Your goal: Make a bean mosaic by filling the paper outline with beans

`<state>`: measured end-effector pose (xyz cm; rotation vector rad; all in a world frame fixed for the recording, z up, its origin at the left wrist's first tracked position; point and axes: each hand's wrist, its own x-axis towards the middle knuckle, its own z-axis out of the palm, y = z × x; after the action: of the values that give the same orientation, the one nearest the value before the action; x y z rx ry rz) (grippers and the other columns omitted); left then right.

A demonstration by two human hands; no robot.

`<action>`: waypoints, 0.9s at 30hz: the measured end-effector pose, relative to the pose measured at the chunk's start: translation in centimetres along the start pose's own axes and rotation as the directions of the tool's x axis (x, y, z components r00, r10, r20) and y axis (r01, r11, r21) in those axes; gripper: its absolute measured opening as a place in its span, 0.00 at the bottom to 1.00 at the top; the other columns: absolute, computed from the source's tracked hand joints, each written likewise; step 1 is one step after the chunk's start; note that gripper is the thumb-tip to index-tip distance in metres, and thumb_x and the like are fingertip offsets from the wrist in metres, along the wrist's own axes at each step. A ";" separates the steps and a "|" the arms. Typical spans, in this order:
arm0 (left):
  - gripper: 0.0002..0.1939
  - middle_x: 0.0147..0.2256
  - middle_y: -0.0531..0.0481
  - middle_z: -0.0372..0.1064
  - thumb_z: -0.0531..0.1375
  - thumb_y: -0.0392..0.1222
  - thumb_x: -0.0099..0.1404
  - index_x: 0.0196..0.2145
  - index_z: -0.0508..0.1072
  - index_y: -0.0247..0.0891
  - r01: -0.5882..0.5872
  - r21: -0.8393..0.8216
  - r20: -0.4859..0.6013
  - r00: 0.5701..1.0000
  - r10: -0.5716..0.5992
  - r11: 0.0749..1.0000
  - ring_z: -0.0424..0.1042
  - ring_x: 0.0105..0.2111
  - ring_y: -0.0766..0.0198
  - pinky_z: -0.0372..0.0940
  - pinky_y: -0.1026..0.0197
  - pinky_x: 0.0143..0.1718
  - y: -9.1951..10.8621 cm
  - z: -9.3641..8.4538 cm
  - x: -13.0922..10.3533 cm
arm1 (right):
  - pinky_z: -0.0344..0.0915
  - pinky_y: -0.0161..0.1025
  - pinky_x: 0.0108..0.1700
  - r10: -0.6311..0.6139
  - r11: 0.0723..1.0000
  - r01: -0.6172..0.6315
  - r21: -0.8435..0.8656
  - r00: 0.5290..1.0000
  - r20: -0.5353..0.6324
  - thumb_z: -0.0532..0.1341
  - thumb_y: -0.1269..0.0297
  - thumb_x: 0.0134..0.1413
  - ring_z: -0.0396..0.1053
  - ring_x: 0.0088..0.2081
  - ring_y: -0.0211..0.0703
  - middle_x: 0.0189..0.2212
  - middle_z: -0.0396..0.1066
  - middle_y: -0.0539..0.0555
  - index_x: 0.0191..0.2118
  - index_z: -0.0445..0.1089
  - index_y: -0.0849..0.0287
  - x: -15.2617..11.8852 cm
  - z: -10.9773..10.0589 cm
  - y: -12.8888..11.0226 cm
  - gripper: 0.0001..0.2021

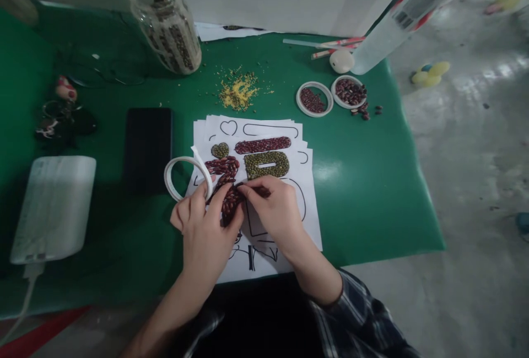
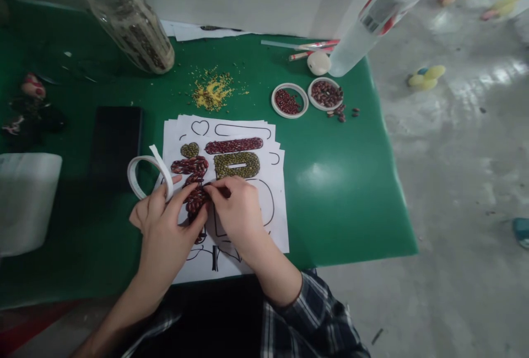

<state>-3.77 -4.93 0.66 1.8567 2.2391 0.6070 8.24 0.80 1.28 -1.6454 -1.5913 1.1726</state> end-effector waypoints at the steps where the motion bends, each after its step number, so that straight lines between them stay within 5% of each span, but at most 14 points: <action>1: 0.18 0.54 0.43 0.61 0.59 0.46 0.60 0.49 0.71 0.43 -0.002 -0.003 0.001 1.000 0.002 1.000 0.59 0.51 0.47 0.53 0.45 0.51 0.0 0.0 0.0 | 0.65 0.37 0.36 0.001 1.000 -0.001 -0.026 1.000 -0.001 0.61 0.64 0.52 0.70 0.31 0.39 0.29 0.74 0.51 0.31 0.75 0.56 0.0 0.0 -0.1 0.05; 15: 0.18 0.52 0.42 0.62 0.59 0.44 0.60 0.49 0.71 0.43 -0.027 -0.006 -0.008 1.000 0.027 1.000 0.60 0.48 0.48 0.53 0.45 0.49 -0.1 0.1 0.0 | 0.61 0.36 0.31 0.025 0.980 -0.019 -0.197 0.999 0.030 0.57 0.59 0.56 0.68 0.28 0.39 0.28 0.74 0.53 0.29 0.72 0.58 0.0 0.0 -0.2 0.11; 27: 0.17 0.53 0.45 0.61 0.59 0.42 0.61 0.49 0.72 0.50 -0.063 -0.023 0.030 0.998 0.064 0.998 0.60 0.49 0.50 0.53 0.46 0.48 -0.1 0.0 -0.1 | 0.60 0.34 0.29 0.036 0.990 -0.021 -0.139 0.994 0.103 0.58 0.59 0.53 0.67 0.26 0.37 0.25 0.73 0.50 0.29 0.72 0.57 0.3 -0.8 -0.1 0.09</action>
<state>-3.83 -5.00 0.59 1.9196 2.1527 0.6068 8.85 1.21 1.70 -1.7229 -1.7542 1.2055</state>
